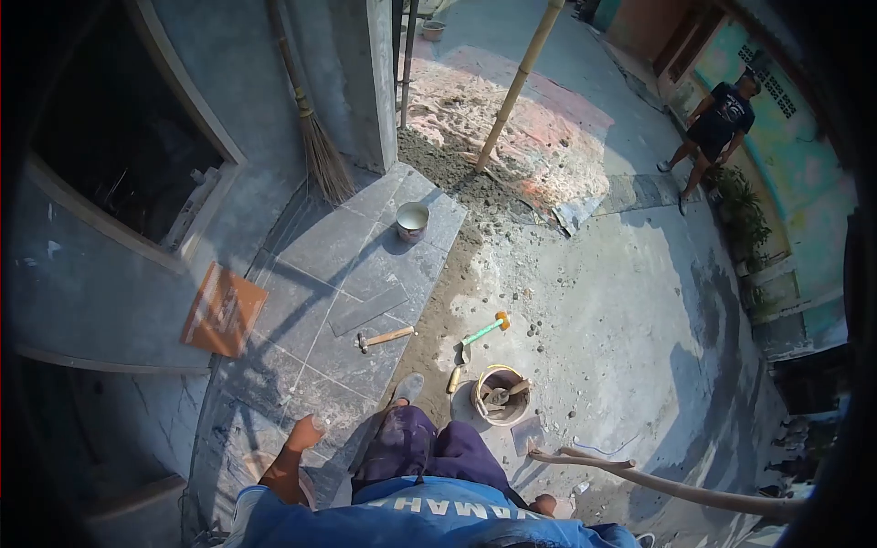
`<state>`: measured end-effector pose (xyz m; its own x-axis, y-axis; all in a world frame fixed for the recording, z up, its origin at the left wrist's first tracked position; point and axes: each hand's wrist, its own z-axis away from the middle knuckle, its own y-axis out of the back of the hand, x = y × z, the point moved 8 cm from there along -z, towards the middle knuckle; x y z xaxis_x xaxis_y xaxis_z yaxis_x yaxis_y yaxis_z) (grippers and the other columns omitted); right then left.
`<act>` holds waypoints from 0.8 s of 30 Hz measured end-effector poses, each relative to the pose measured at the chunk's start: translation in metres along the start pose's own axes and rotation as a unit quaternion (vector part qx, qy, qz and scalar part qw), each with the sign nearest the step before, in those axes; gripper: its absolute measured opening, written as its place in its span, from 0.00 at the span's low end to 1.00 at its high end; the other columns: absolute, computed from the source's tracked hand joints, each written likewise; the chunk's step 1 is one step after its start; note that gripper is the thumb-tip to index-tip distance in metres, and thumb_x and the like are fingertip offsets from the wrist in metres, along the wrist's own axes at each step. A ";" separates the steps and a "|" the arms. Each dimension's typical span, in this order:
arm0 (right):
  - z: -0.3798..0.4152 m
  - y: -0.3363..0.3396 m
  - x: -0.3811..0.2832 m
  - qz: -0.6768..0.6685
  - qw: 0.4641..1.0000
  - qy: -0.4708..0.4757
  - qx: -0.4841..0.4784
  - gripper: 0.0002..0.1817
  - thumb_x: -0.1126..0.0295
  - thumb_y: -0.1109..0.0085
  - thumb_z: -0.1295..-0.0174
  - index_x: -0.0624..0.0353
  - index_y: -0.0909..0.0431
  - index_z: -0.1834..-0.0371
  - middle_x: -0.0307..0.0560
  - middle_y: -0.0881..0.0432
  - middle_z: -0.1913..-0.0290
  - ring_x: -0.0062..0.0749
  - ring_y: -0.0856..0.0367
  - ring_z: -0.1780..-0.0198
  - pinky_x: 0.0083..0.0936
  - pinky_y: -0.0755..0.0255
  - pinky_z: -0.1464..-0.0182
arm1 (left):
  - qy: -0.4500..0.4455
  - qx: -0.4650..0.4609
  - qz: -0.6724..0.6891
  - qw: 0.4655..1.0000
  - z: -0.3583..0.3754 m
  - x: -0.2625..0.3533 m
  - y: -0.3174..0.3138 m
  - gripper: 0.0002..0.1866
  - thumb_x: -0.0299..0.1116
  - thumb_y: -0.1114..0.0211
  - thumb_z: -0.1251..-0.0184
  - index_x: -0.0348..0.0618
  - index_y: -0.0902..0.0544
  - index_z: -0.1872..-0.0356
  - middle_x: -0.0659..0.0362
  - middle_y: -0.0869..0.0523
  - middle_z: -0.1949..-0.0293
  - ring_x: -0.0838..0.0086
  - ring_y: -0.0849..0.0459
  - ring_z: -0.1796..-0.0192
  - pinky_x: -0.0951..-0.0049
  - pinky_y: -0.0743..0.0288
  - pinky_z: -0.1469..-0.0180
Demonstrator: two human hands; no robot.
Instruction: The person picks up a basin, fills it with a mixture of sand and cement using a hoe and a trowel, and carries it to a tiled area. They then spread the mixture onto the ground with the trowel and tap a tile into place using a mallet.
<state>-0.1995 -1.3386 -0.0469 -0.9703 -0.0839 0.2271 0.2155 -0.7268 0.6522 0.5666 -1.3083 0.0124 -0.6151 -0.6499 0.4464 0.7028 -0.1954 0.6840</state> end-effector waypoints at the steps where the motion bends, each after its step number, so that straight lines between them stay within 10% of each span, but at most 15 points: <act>1: -0.019 -0.015 0.002 -0.030 0.997 0.062 0.020 0.11 0.60 0.40 0.61 0.52 0.16 0.77 0.50 0.16 0.70 0.47 0.17 0.64 0.35 0.24 0.61 | 0.039 0.038 0.035 0.998 0.028 -0.016 0.003 0.20 0.38 0.30 0.50 0.36 0.21 0.58 0.44 0.16 0.63 0.51 0.17 0.57 0.61 0.24 0.54; 4: -0.054 0.102 -0.013 -0.132 0.971 0.099 0.174 0.18 0.73 0.39 0.63 0.57 0.17 0.63 0.59 0.17 0.67 0.53 0.18 0.60 0.38 0.25 0.54 | 0.167 0.177 0.150 0.958 0.130 -0.032 -0.020 0.18 0.36 0.31 0.48 0.37 0.21 0.59 0.47 0.16 0.65 0.54 0.17 0.59 0.63 0.25 0.54; 6: -0.112 0.181 -0.008 -0.240 0.959 0.100 0.116 0.23 0.78 0.48 0.59 0.61 0.20 0.54 0.59 0.17 0.64 0.44 0.18 0.64 0.31 0.26 0.61 | 0.216 0.256 0.244 0.910 0.195 -0.061 -0.087 0.16 0.35 0.31 0.44 0.35 0.22 0.60 0.48 0.16 0.66 0.62 0.15 0.64 0.65 0.24 0.60; 13: -0.136 0.389 -0.074 -0.398 0.860 0.273 0.165 0.19 0.76 0.38 0.47 0.65 0.25 0.50 0.54 0.18 0.61 0.36 0.17 0.67 0.24 0.23 0.70 | 0.365 0.148 0.353 0.848 0.424 -0.019 -0.294 0.25 0.40 0.31 0.45 0.36 0.26 0.50 0.51 0.16 0.75 0.67 0.16 0.71 0.67 0.24 0.65; 19: -0.090 0.318 -0.171 -0.370 0.889 0.267 -0.024 0.14 0.66 0.37 0.40 0.63 0.22 0.56 0.48 0.20 0.75 0.27 0.21 0.78 0.23 0.26 0.77 | 0.517 0.242 0.474 0.670 0.563 -0.029 -0.383 0.22 0.37 0.35 0.40 0.34 0.25 0.49 0.47 0.15 0.66 0.67 0.15 0.69 0.69 0.23 0.64; 24: -0.075 0.212 -0.208 -0.267 0.899 0.334 -0.093 0.15 0.67 0.34 0.44 0.62 0.21 0.56 0.45 0.20 0.78 0.23 0.24 0.80 0.21 0.28 0.78 | 0.462 0.293 0.453 0.703 0.580 -0.016 -0.361 0.22 0.37 0.35 0.41 0.35 0.24 0.48 0.49 0.15 0.68 0.69 0.16 0.68 0.69 0.24 0.63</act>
<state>0.0395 -1.5269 -0.0103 -0.7927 -0.0355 -0.6085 -0.2626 -0.8811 0.3934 0.1152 -0.8014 0.0936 0.6768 -0.5653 0.4716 0.2215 0.7673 0.6019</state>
